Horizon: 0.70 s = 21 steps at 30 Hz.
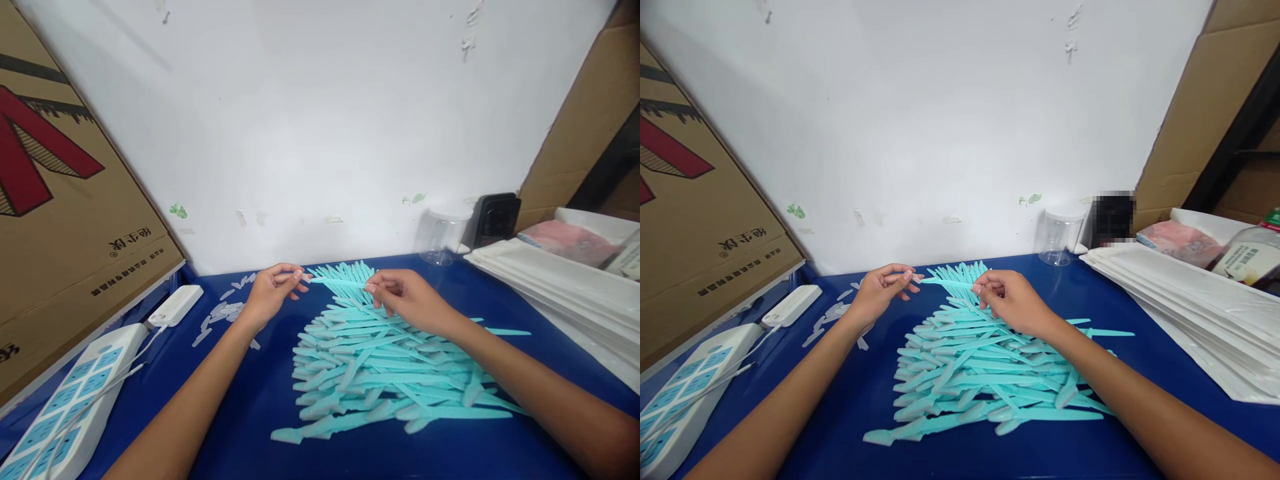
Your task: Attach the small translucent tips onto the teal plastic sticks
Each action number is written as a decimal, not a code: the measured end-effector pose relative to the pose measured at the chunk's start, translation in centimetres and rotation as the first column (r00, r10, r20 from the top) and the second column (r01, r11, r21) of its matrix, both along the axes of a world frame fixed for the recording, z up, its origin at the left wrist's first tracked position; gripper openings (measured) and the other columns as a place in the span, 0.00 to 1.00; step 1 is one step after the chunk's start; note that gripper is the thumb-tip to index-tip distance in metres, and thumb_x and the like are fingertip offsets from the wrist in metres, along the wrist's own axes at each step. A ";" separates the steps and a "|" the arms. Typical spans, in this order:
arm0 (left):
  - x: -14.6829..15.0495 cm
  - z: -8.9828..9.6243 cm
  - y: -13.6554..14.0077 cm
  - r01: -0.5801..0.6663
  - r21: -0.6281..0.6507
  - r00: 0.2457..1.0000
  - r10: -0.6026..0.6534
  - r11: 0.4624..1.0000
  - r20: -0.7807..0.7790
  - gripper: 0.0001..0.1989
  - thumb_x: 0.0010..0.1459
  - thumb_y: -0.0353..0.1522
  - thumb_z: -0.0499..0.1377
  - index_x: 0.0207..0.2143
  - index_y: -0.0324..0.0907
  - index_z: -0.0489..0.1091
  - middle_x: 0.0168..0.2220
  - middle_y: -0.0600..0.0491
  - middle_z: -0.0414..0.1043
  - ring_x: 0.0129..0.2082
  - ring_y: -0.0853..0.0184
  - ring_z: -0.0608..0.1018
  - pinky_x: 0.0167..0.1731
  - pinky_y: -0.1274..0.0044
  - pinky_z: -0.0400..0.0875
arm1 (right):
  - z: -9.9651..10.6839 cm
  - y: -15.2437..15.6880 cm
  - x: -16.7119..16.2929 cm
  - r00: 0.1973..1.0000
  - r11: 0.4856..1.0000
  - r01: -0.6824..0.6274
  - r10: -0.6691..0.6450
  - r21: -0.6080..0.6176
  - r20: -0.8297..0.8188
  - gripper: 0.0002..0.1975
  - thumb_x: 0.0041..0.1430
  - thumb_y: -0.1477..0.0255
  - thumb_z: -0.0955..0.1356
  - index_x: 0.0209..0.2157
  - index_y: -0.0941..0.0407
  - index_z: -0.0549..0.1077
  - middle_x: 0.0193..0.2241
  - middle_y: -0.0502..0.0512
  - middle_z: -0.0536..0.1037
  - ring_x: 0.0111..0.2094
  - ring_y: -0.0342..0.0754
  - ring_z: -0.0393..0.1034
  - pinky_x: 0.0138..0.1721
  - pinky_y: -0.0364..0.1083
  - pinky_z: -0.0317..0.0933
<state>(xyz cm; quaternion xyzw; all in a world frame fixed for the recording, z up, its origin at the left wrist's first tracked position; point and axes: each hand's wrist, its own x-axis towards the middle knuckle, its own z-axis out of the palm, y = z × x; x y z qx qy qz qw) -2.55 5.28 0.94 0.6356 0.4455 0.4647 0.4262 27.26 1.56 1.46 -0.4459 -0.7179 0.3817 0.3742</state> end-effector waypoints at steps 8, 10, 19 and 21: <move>0.0 -0.4 0.2 -0.037 0.018 0.999 0.037 0.999 0.026 0.21 0.57 0.46 0.68 0.44 0.39 0.77 0.42 0.43 0.83 0.35 0.60 0.83 0.29 0.76 0.73 | -0.3 0.4 0.2 1.000 1.000 -0.003 0.003 0.014 -0.028 0.16 0.66 0.58 0.67 0.34 0.56 0.74 0.25 0.52 0.78 0.21 0.43 0.68 0.25 0.44 0.64; -0.1 -0.3 0.3 -0.063 0.024 0.998 0.063 0.998 0.023 0.21 0.58 0.47 0.67 0.43 0.38 0.78 0.42 0.42 0.83 0.34 0.61 0.83 0.29 0.76 0.72 | -0.2 0.4 0.3 0.999 1.000 0.007 -0.007 0.020 -0.033 0.16 0.66 0.58 0.67 0.33 0.57 0.74 0.25 0.52 0.77 0.21 0.43 0.68 0.25 0.44 0.63; -0.1 -0.6 0.3 -0.119 -0.013 0.992 0.119 0.993 0.037 0.22 0.56 0.48 0.68 0.38 0.37 0.79 0.37 0.42 0.83 0.32 0.62 0.83 0.27 0.77 0.71 | -0.3 0.4 0.4 0.999 0.999 -0.013 0.015 0.036 -0.051 0.17 0.66 0.57 0.68 0.34 0.56 0.75 0.25 0.52 0.77 0.21 0.43 0.68 0.25 0.43 0.63; 0.0 -0.6 0.3 -0.117 -0.012 0.993 0.117 0.993 0.029 0.22 0.56 0.49 0.68 0.38 0.37 0.79 0.36 0.42 0.83 0.31 0.63 0.82 0.27 0.77 0.71 | -0.3 0.4 0.4 0.999 0.999 -0.015 0.017 0.037 -0.051 0.16 0.66 0.57 0.68 0.34 0.56 0.75 0.25 0.51 0.77 0.21 0.42 0.68 0.25 0.43 0.63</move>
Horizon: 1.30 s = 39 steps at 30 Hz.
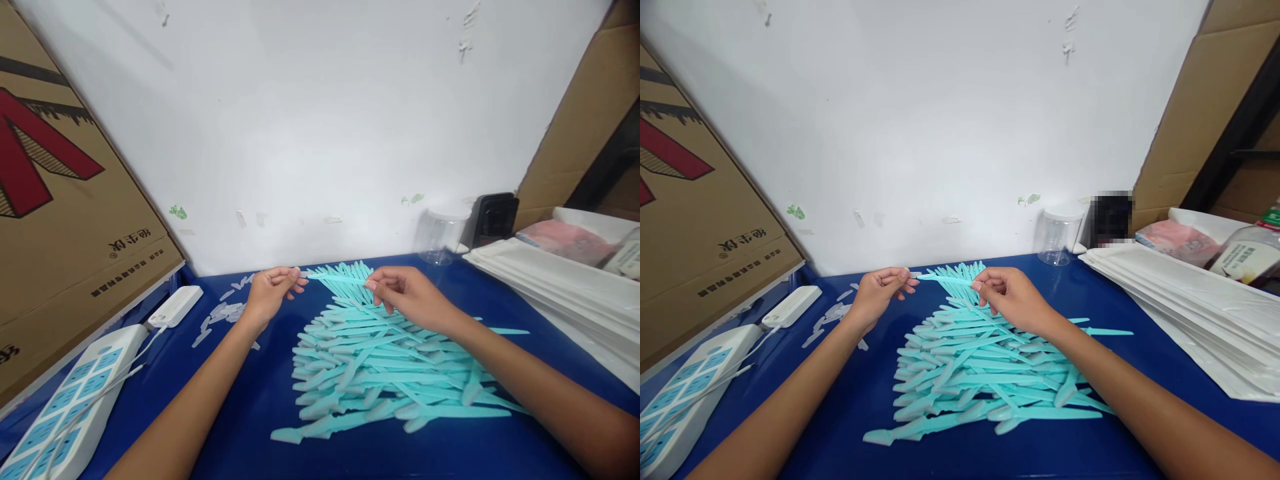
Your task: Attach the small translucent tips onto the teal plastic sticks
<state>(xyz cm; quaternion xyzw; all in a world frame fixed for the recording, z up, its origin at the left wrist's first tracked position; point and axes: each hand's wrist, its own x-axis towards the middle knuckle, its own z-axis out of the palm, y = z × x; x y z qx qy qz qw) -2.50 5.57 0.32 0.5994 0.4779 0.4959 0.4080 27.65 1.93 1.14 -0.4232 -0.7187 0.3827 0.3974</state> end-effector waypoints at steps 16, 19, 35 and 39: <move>1.3 0.2 -1.2 0.139 0.007 0.990 -0.138 0.990 -0.036 0.18 0.56 0.46 0.68 0.29 0.38 0.78 0.28 0.47 0.80 0.28 0.66 0.79 0.25 0.78 0.70 | 0.6 -0.7 -0.4 0.999 0.998 -0.037 0.039 -0.044 0.036 0.17 0.65 0.57 0.68 0.33 0.57 0.76 0.25 0.55 0.79 0.22 0.45 0.69 0.26 0.45 0.66; 1.4 0.5 -1.4 0.171 0.011 0.984 -0.170 0.985 -0.052 0.18 0.56 0.45 0.68 0.30 0.38 0.78 0.28 0.48 0.80 0.28 0.66 0.79 0.25 0.78 0.70 | 0.4 -0.5 -0.2 0.996 0.999 -0.043 0.045 -0.029 0.079 0.17 0.64 0.58 0.69 0.31 0.57 0.77 0.25 0.55 0.79 0.25 0.47 0.71 0.27 0.45 0.65; 2.0 1.1 -2.7 0.438 0.070 0.804 -0.355 0.896 -0.477 0.18 0.59 0.47 0.65 0.26 0.42 0.79 0.29 0.49 0.77 0.30 0.63 0.77 0.31 0.74 0.69 | 0.3 -0.4 0.3 0.923 0.974 -0.213 0.176 0.074 0.344 0.22 0.64 0.56 0.67 0.22 0.56 0.73 0.18 0.48 0.67 0.22 0.44 0.58 0.26 0.44 0.51; 2.0 0.8 -2.7 0.443 0.118 0.768 -0.308 0.889 -0.561 0.17 0.63 0.46 0.61 0.31 0.44 0.80 0.34 0.49 0.79 0.36 0.61 0.78 0.37 0.73 0.70 | -0.3 0.1 0.4 0.890 0.978 -0.081 -0.015 0.191 0.455 0.18 0.66 0.59 0.66 0.27 0.55 0.76 0.23 0.51 0.74 0.25 0.46 0.65 0.27 0.45 0.54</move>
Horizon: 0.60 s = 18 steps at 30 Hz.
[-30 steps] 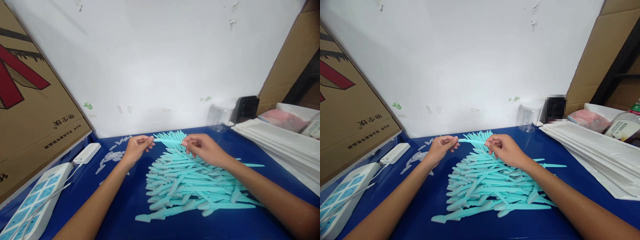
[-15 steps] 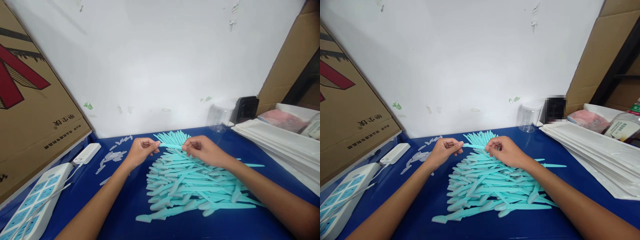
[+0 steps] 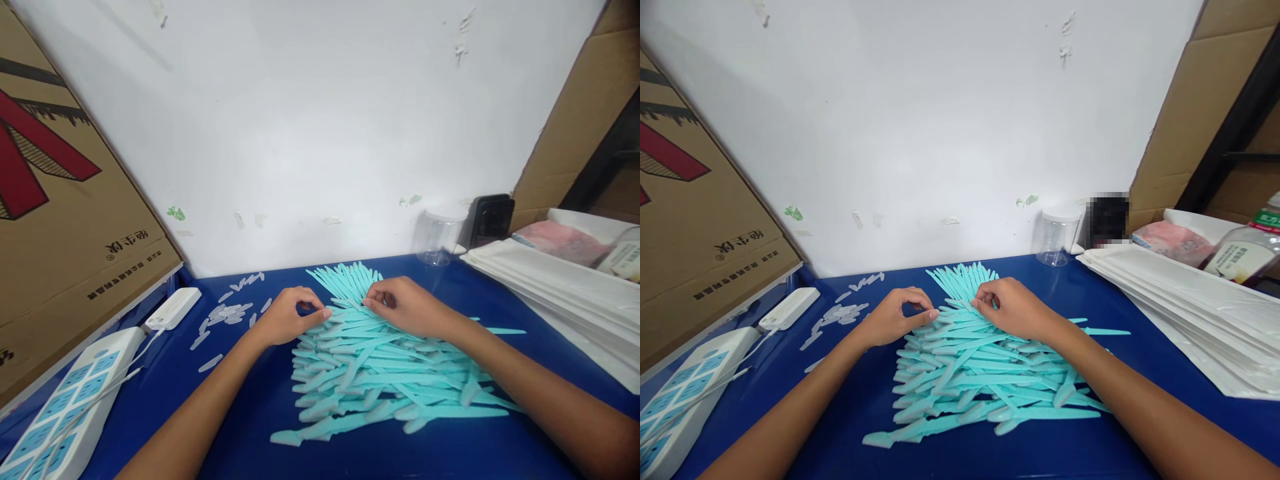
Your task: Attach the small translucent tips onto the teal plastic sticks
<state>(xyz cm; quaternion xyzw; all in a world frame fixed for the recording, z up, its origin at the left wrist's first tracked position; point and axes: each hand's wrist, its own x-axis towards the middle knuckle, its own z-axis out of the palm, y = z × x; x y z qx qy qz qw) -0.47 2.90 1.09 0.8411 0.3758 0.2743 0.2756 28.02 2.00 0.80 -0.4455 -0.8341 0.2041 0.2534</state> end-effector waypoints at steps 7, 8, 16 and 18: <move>-0.1 -1.2 0.4 -0.065 0.203 0.988 0.092 0.977 -0.125 0.14 0.65 0.44 0.60 0.44 0.46 0.79 0.43 0.48 0.79 0.45 0.57 0.77 0.48 0.67 0.70 | -0.6 0.1 0.4 0.994 0.999 -0.020 0.016 0.034 0.105 0.12 0.63 0.60 0.69 0.36 0.54 0.79 0.35 0.56 0.80 0.38 0.52 0.73 0.36 0.48 0.62; 0.0 -1.3 0.4 -0.064 0.203 0.988 0.090 0.977 -0.123 0.15 0.66 0.44 0.58 0.46 0.46 0.78 0.46 0.47 0.79 0.47 0.57 0.77 0.50 0.67 0.69 | -0.5 0.0 0.4 0.994 0.999 -0.040 0.037 0.025 0.100 0.11 0.64 0.61 0.68 0.35 0.53 0.79 0.36 0.56 0.80 0.39 0.53 0.73 0.36 0.48 0.62; 0.7 -1.9 -0.9 0.046 0.018 0.980 -0.042 0.999 -0.195 0.28 0.71 0.48 0.48 0.69 0.50 0.61 0.69 0.48 0.61 0.69 0.53 0.61 0.67 0.61 0.55 | 0.1 -0.5 0.0 0.993 0.994 -0.112 0.113 -0.018 0.043 0.10 0.65 0.65 0.67 0.38 0.52 0.80 0.37 0.56 0.81 0.40 0.54 0.73 0.40 0.50 0.64; 0.8 -2.0 -1.0 0.060 0.007 0.976 -0.057 0.998 -0.209 0.29 0.71 0.48 0.48 0.69 0.49 0.61 0.69 0.48 0.61 0.70 0.52 0.60 0.67 0.60 0.54 | 0.0 -0.5 -0.1 0.993 0.992 -0.112 0.113 -0.051 0.023 0.10 0.65 0.65 0.67 0.37 0.53 0.80 0.35 0.56 0.82 0.36 0.52 0.73 0.36 0.49 0.64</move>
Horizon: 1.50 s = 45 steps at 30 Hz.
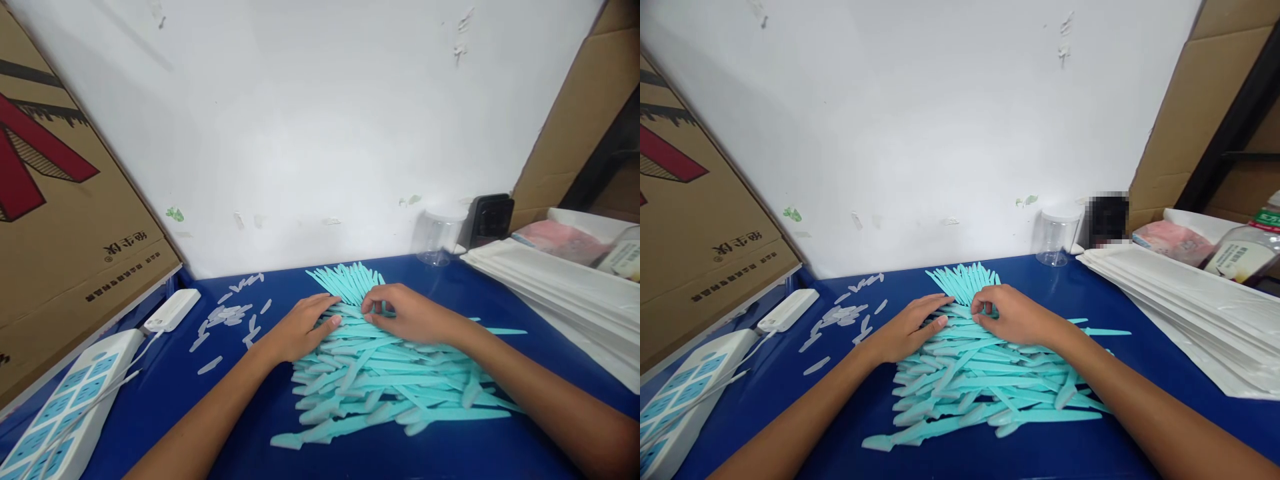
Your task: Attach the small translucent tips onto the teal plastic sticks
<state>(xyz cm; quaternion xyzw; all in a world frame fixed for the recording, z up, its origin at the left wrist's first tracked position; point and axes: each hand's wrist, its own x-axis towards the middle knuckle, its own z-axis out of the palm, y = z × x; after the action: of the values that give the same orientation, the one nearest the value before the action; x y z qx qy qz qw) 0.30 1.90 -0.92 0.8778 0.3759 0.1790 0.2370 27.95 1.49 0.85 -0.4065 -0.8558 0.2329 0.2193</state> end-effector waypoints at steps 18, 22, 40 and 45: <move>0.8 1.0 -0.8 0.021 -0.015 0.998 -0.020 1.000 0.063 0.30 0.65 0.52 0.56 0.64 0.48 0.68 0.59 0.44 0.72 0.58 0.51 0.73 0.54 0.64 0.69 | -0.3 -0.3 -0.2 0.998 1.000 -0.002 0.001 0.020 0.068 0.19 0.65 0.53 0.68 0.35 0.53 0.81 0.31 0.56 0.80 0.32 0.52 0.72 0.33 0.48 0.59; 1.2 1.3 -1.4 0.076 0.001 0.995 -0.076 0.997 0.064 0.27 0.67 0.50 0.55 0.63 0.50 0.69 0.59 0.45 0.73 0.59 0.51 0.72 0.56 0.62 0.68 | -0.4 -0.2 -0.4 0.999 1.000 -0.005 0.007 -0.023 0.049 0.22 0.66 0.52 0.66 0.28 0.54 0.78 0.23 0.52 0.76 0.24 0.47 0.65 0.26 0.46 0.53; 1.8 1.1 -2.1 0.195 0.094 0.981 -0.196 0.976 0.002 0.29 0.70 0.50 0.50 0.66 0.46 0.64 0.63 0.44 0.68 0.63 0.51 0.68 0.61 0.60 0.62 | 0.1 4.7 -1.5 0.705 0.811 0.582 -0.538 0.057 0.462 0.44 0.55 0.32 0.58 0.29 0.60 0.80 0.31 0.75 0.81 0.34 0.65 0.79 0.33 0.55 0.68; 1.8 0.9 -2.0 0.199 0.117 0.980 -0.198 0.973 -0.015 0.29 0.70 0.50 0.48 0.65 0.45 0.64 0.63 0.45 0.69 0.62 0.52 0.69 0.61 0.60 0.63 | 1.0 6.7 -6.3 0.611 0.764 0.645 -0.539 0.031 0.580 0.50 0.58 0.34 0.56 0.41 0.68 0.82 0.41 0.81 0.80 0.49 0.74 0.76 0.47 0.63 0.68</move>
<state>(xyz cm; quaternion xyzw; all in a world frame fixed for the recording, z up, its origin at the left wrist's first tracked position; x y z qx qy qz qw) 2.11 -0.07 -0.04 0.9236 0.2755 0.1750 0.2010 21.61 8.15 1.88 -0.7343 -0.6721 0.0946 -0.0131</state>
